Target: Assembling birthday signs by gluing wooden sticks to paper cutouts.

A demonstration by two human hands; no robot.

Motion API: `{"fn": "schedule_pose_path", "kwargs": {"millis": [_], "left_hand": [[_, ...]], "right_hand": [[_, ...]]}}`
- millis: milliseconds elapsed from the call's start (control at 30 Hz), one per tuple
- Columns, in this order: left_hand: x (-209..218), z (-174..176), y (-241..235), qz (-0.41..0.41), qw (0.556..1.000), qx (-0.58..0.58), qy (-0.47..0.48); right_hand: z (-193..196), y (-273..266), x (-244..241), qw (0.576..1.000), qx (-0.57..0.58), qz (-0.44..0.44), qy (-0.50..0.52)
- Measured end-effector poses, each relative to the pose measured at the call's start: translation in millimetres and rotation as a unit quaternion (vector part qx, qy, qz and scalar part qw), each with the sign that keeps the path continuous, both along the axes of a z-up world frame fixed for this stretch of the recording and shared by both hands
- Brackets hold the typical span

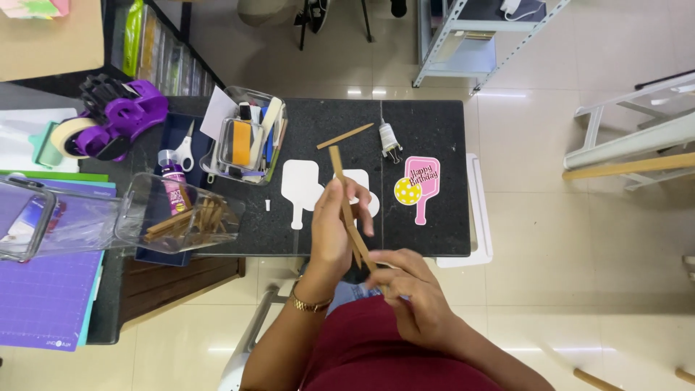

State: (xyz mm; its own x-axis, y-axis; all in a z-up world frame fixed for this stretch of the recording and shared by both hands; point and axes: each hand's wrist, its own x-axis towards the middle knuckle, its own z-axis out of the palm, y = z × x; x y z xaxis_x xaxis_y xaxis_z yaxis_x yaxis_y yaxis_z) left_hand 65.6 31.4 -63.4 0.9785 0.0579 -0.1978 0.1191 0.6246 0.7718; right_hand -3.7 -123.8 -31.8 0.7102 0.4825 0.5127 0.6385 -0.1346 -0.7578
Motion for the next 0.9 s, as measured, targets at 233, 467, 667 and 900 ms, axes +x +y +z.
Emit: {"fn": "schedule_pose_path", "kwargs": {"millis": [233, 467, 667, 900], "left_hand": [[33.0, -14.6, 36.4, 0.146, 0.985, -0.088, 0.025], [15.2, -13.9, 28.4, 0.093, 0.992, 0.006, -0.086], [-31.3, 3.7, -19.5, -0.043, 0.977, 0.16, -0.136], [-45.4, 50.7, -23.9, 0.0, 0.834, 0.493, -0.247]], "right_hand": [[-10.7, -2.5, -10.3, 0.998, 0.013, 0.068, -0.005], [-40.0, -16.1, 7.7, 0.985, 0.157, 0.005, 0.068], [-10.7, -10.1, 59.7, 0.906, 0.301, -0.105, 0.28], [6.0, -14.4, 60.5, 0.893, 0.27, -0.063, 0.355]]}}
